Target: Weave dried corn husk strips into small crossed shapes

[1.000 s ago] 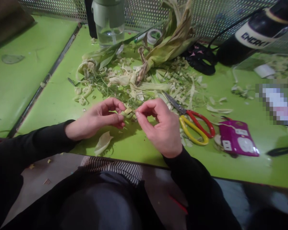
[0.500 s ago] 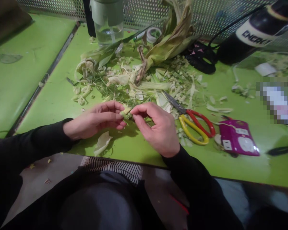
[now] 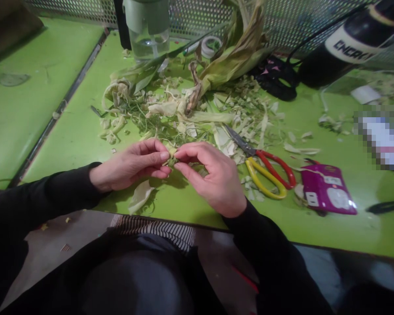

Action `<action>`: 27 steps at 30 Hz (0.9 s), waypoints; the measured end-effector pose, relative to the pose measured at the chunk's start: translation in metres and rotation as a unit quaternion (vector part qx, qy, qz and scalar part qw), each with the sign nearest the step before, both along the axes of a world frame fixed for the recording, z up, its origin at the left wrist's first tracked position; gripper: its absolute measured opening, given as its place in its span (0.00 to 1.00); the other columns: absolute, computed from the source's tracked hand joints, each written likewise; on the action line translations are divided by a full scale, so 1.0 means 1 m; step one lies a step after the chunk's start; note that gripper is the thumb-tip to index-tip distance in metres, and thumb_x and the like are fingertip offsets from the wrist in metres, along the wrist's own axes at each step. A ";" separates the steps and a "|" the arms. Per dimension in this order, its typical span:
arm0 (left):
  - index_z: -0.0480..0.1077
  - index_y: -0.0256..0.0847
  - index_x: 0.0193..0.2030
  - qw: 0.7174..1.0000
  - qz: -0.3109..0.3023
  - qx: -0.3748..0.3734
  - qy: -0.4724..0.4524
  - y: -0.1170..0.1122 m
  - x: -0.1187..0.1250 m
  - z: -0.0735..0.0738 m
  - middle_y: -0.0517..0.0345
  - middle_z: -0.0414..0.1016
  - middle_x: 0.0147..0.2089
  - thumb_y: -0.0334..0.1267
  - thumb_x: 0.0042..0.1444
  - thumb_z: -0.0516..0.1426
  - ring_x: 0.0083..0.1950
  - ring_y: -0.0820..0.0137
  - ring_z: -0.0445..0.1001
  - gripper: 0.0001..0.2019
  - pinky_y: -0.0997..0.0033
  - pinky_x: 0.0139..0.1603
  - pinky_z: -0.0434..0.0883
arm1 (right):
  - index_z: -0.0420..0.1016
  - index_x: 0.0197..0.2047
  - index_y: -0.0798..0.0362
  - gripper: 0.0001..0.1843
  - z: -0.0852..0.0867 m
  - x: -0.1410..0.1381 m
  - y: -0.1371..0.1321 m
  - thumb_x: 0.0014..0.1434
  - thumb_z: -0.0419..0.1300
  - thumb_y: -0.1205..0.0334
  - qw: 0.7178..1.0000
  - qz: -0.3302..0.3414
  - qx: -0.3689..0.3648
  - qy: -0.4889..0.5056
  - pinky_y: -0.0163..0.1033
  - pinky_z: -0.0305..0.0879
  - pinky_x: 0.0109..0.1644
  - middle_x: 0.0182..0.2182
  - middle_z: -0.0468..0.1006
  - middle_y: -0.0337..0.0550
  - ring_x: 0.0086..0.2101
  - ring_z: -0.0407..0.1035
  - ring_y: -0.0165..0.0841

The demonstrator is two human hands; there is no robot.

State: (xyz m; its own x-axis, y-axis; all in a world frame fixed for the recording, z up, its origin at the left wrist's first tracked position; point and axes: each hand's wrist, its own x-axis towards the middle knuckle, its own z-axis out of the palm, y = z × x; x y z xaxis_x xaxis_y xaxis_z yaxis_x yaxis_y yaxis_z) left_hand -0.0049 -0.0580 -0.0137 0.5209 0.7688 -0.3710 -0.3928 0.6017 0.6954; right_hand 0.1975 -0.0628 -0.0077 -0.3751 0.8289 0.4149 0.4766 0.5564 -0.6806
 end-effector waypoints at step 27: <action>0.66 0.38 0.45 0.997 0.017 0.077 -0.011 -0.003 0.005 -0.001 0.64 0.76 0.33 0.30 0.62 0.61 0.33 0.77 0.81 0.08 0.81 0.38 0.79 | 0.77 0.38 0.44 0.04 -0.004 -0.006 -0.005 0.60 0.65 0.64 0.996 -0.061 0.064 -0.030 0.43 0.76 0.39 0.34 0.82 0.40 0.33 0.77 0.35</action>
